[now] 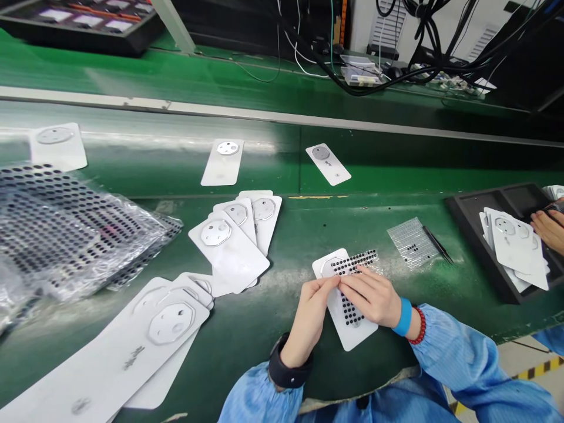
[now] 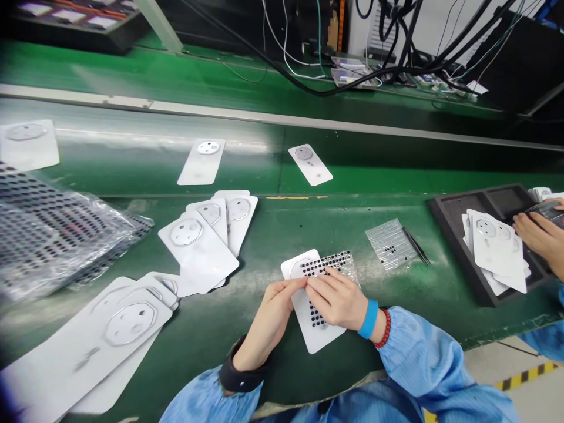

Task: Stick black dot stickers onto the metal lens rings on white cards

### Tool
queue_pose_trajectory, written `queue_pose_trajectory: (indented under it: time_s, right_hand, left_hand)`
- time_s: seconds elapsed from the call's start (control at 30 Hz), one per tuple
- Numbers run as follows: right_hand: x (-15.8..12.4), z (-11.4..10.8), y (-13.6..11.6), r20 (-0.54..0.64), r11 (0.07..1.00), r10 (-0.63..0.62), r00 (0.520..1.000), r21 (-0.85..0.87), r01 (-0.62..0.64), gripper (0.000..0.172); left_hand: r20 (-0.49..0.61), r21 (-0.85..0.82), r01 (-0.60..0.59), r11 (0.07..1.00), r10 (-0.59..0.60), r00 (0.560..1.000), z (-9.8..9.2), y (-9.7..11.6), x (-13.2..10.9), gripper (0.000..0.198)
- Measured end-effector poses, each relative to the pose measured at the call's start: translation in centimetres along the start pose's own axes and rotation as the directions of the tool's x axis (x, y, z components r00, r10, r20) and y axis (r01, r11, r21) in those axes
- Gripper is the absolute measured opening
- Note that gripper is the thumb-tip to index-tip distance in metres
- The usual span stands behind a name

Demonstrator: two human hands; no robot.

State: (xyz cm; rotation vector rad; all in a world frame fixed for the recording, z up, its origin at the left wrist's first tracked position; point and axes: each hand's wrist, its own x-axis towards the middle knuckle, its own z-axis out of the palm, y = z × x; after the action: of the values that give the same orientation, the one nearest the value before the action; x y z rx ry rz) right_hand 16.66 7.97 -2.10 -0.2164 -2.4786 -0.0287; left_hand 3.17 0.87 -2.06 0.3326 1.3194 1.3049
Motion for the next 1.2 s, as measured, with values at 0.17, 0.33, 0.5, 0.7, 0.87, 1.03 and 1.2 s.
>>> queue_pose_trajectory:
  time_s: [0.17, 0.33, 0.5, 0.7, 0.87, 1.03, 1.2]
  right_hand:
    - [-0.9, 1.2, 1.0, 0.04, 0.984, 0.105, 0.994, 0.14, -0.109, 0.019]
    - [-1.3, 1.0, 3.0, 0.079, 0.901, 0.325, 0.942, 0.276, -0.334, 0.018]
    - [1.3, -1.8, 1.7, -0.023, 0.785, 0.518, 0.855, 0.408, -0.465, 0.01]
    - [4.1, -3.6, -1.2, -0.125, 0.818, 0.427, 0.895, 0.476, -0.324, 0.015]
    - [3.6, -3.9, -1.1, -0.154, 0.861, 0.371, 0.916, 0.427, -0.276, 0.014]
    - [3.2, -4.5, -1.1, -0.155, 0.934, 0.259, 0.953, 0.29, -0.207, 0.015]
    - [2.6, -4.9, -1.8, -0.091, 0.991, 0.133, 0.987, 0.044, -0.129, 0.026]
  left_hand:
    - [0.002, 0.134, -0.07, 0.988, 0.07, 0.998, -0.5, -0.1, 0.4, 0.028]
    - [-0.146, 0.346, -0.244, 0.906, 0.309, 0.94, -2.4, 0.7, -0.5, 0.064]
    - [-0.103, 0.38, -0.245, 0.892, 0.304, 0.947, -1.9, 1.7, -2.9, 0.057]
    - [0.051, 0.359, -0.275, 0.892, 0.275, 0.96, 0.6, 2.5, -5.4, 0.03]
    - [0.112, 0.312, -0.369, 0.875, 0.352, 0.929, 1.1, 2.7, -5.9, 0.023]
    - [0.129, 0.314, -0.416, 0.853, 0.396, 0.909, 1.4, 3.0, -6.0, 0.022]
    - [0.097, 0.351, -0.445, 0.824, 0.441, 0.892, 1.2, 3.3, -6.3, 0.019]
